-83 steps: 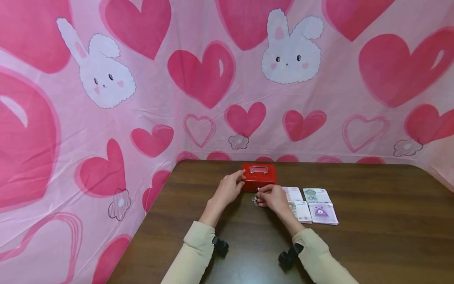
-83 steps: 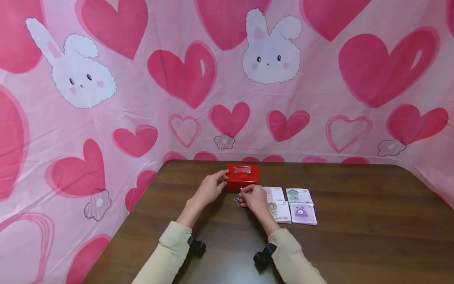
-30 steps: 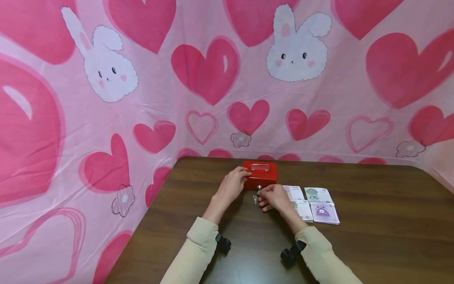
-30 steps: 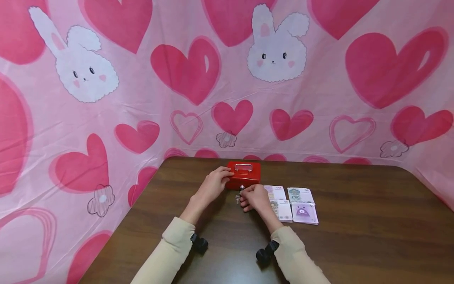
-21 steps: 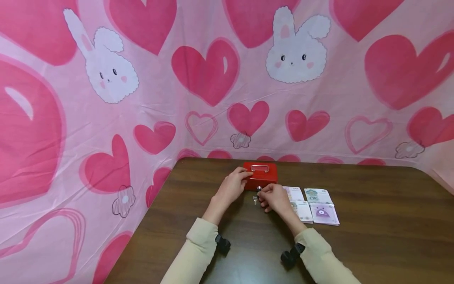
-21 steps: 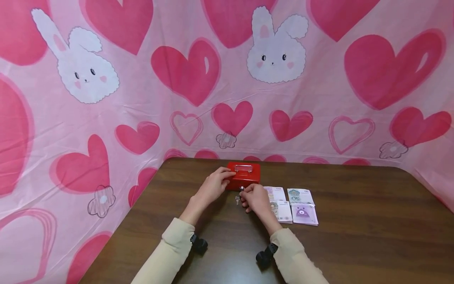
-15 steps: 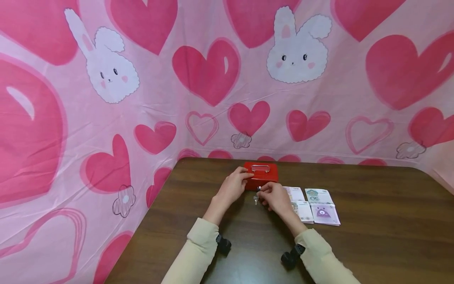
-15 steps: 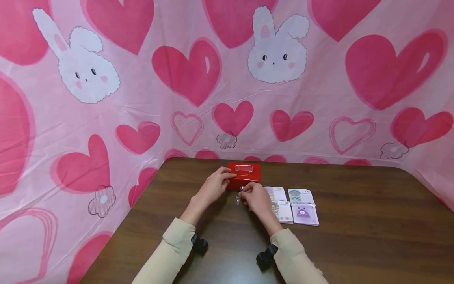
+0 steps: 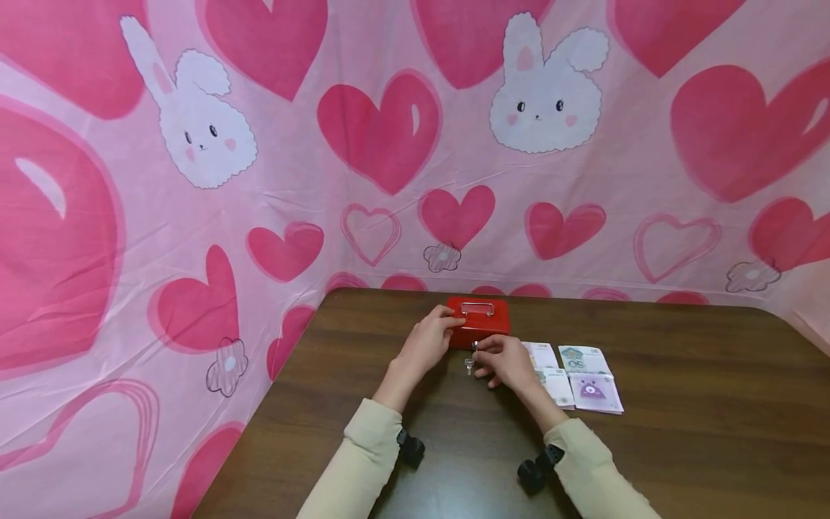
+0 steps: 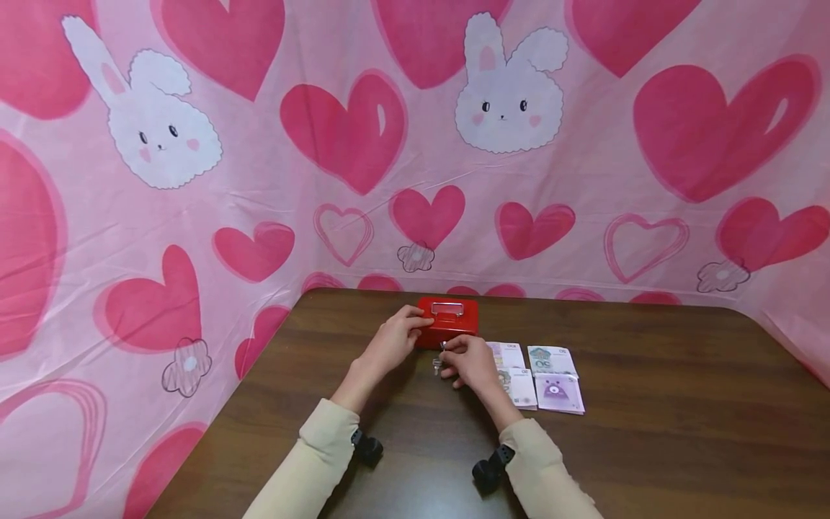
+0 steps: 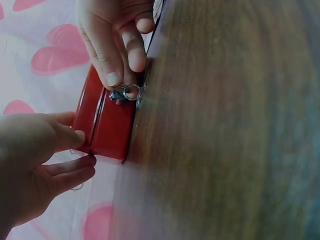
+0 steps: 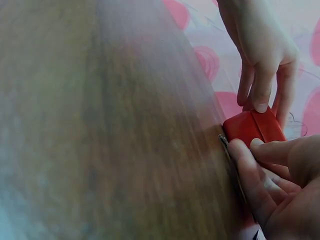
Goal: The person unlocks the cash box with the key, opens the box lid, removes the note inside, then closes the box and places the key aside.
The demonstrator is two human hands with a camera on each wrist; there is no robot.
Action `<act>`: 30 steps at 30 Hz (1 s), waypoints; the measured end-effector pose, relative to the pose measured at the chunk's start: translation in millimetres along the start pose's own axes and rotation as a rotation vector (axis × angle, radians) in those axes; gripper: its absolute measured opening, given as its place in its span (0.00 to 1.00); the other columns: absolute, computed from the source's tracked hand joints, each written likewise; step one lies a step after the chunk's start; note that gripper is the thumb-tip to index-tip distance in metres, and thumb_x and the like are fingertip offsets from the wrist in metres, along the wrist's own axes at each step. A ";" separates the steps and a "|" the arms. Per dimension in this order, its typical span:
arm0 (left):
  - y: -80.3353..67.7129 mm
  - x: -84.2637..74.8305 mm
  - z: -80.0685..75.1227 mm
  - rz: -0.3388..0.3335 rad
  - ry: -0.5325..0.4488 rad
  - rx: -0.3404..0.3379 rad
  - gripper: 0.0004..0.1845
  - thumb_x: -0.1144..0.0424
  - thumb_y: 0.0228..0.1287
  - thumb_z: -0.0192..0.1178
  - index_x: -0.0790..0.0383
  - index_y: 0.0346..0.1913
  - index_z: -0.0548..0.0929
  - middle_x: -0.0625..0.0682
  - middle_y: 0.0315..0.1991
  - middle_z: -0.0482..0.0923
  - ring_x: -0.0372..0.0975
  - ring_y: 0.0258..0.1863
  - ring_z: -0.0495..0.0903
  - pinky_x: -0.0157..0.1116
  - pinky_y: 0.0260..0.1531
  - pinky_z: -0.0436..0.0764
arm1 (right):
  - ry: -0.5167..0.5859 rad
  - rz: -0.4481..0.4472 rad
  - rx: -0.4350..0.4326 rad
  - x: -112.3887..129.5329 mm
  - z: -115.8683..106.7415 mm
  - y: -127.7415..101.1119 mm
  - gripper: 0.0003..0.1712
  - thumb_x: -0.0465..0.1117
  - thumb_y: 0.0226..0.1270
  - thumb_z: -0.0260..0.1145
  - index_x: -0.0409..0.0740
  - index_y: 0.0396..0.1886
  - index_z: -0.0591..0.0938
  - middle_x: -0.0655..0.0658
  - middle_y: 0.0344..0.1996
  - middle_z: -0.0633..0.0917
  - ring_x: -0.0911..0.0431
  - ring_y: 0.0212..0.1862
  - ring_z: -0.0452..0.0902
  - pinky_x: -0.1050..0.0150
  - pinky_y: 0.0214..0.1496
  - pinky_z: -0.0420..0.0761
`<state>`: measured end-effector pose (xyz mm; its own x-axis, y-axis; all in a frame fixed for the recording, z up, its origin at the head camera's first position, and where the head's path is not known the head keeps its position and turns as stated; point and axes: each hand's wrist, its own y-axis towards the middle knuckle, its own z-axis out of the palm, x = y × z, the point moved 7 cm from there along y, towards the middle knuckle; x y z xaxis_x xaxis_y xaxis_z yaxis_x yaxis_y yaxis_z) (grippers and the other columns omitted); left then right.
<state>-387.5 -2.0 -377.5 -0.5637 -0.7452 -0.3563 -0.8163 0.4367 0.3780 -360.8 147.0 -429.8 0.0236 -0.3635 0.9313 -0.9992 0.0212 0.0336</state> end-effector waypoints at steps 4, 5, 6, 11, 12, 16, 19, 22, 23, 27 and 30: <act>0.4 -0.3 0.0 -0.004 0.003 0.001 0.18 0.69 0.69 0.59 0.52 0.59 0.85 0.53 0.56 0.78 0.45 0.56 0.80 0.42 0.59 0.79 | 0.058 0.025 0.021 -3.2 0.5 0.4 0.13 0.33 0.64 0.69 0.31 0.47 0.83 0.38 0.32 0.89 0.55 0.21 0.85 0.63 0.17 0.80; 0.5 -0.4 0.1 -0.003 0.007 0.001 0.18 0.68 0.69 0.59 0.52 0.59 0.85 0.53 0.56 0.78 0.45 0.56 0.80 0.42 0.59 0.79 | 0.068 0.030 0.024 -4.1 0.3 0.3 0.14 0.33 0.64 0.69 0.31 0.47 0.83 0.38 0.32 0.88 0.56 0.21 0.84 0.64 0.17 0.80; 0.6 -0.6 0.3 -0.001 0.012 0.001 0.18 0.68 0.69 0.58 0.52 0.59 0.85 0.53 0.56 0.78 0.45 0.56 0.80 0.41 0.59 0.79 | 0.082 0.042 0.024 -5.1 0.0 -0.2 0.14 0.34 0.64 0.69 0.32 0.48 0.84 0.39 0.31 0.88 0.56 0.20 0.83 0.64 0.17 0.80; 0.8 -0.8 1.5 -0.002 0.038 0.008 0.18 0.67 0.69 0.58 0.50 0.60 0.84 0.52 0.56 0.78 0.45 0.56 0.80 0.40 0.59 0.80 | 0.128 0.092 0.031 -6.7 -1.0 -2.3 0.15 0.35 0.65 0.69 0.33 0.50 0.84 0.43 0.26 0.85 0.59 0.19 0.75 0.68 0.19 0.79; 0.9 -0.8 1.6 -0.003 0.041 0.008 0.18 0.67 0.69 0.58 0.50 0.60 0.84 0.52 0.56 0.78 0.45 0.56 0.80 0.40 0.59 0.80 | 0.133 0.100 0.030 -6.3 -1.0 -2.7 0.16 0.35 0.65 0.69 0.33 0.50 0.84 0.44 0.26 0.84 0.59 0.19 0.74 0.69 0.19 0.78; 0.7 -0.9 1.5 -0.007 0.039 0.003 0.18 0.67 0.69 0.59 0.51 0.59 0.84 0.52 0.56 0.78 0.45 0.55 0.81 0.40 0.58 0.80 | 0.158 0.102 0.037 -3.6 0.4 -4.3 0.16 0.35 0.65 0.68 0.32 0.52 0.83 0.44 0.26 0.83 0.60 0.21 0.73 0.70 0.19 0.77; 0.6 -1.1 1.3 -0.008 0.036 0.001 0.18 0.67 0.69 0.59 0.51 0.59 0.84 0.53 0.55 0.78 0.45 0.55 0.81 0.40 0.59 0.80 | 0.184 0.108 0.045 -3.2 1.7 -5.3 0.17 0.34 0.66 0.68 0.32 0.53 0.82 0.44 0.28 0.86 0.60 0.23 0.77 0.70 0.19 0.78; 0.5 -1.0 1.8 -0.013 0.038 0.005 0.18 0.67 0.70 0.58 0.51 0.59 0.84 0.53 0.56 0.78 0.45 0.55 0.81 0.40 0.59 0.80 | 0.187 0.113 0.057 -4.0 2.9 -5.4 0.18 0.34 0.67 0.67 0.31 0.54 0.82 0.43 0.29 0.86 0.59 0.24 0.80 0.70 0.19 0.78; 0.4 -0.8 2.0 -0.016 0.037 0.006 0.18 0.67 0.70 0.58 0.51 0.60 0.84 0.53 0.56 0.78 0.45 0.55 0.81 0.40 0.59 0.80 | 0.183 0.114 0.059 -4.0 3.1 -5.3 0.18 0.34 0.67 0.67 0.31 0.54 0.82 0.43 0.28 0.86 0.59 0.24 0.79 0.70 0.19 0.78; 0.3 0.8 2.7 -0.032 0.029 0.004 0.18 0.67 0.69 0.58 0.50 0.59 0.84 0.52 0.55 0.78 0.44 0.55 0.81 0.40 0.58 0.80 | 0.161 0.114 0.077 -4.2 4.4 -4.0 0.17 0.34 0.67 0.66 0.31 0.53 0.82 0.44 0.26 0.84 0.59 0.23 0.77 0.69 0.20 0.79; 1.1 1.7 2.5 -0.041 0.022 -0.003 0.19 0.68 0.69 0.59 0.50 0.59 0.84 0.52 0.54 0.78 0.44 0.54 0.81 0.40 0.57 0.81 | 0.137 0.096 0.092 -3.1 4.3 -3.3 0.16 0.33 0.66 0.67 0.30 0.52 0.83 0.44 0.28 0.84 0.58 0.24 0.77 0.68 0.21 0.80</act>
<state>-389.6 -1.6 -379.8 -0.5265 -0.7733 -0.3532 -0.8384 0.4036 0.3662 -357.8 144.1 -434.4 -0.0744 -0.2334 0.9695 -0.9956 -0.0382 -0.0856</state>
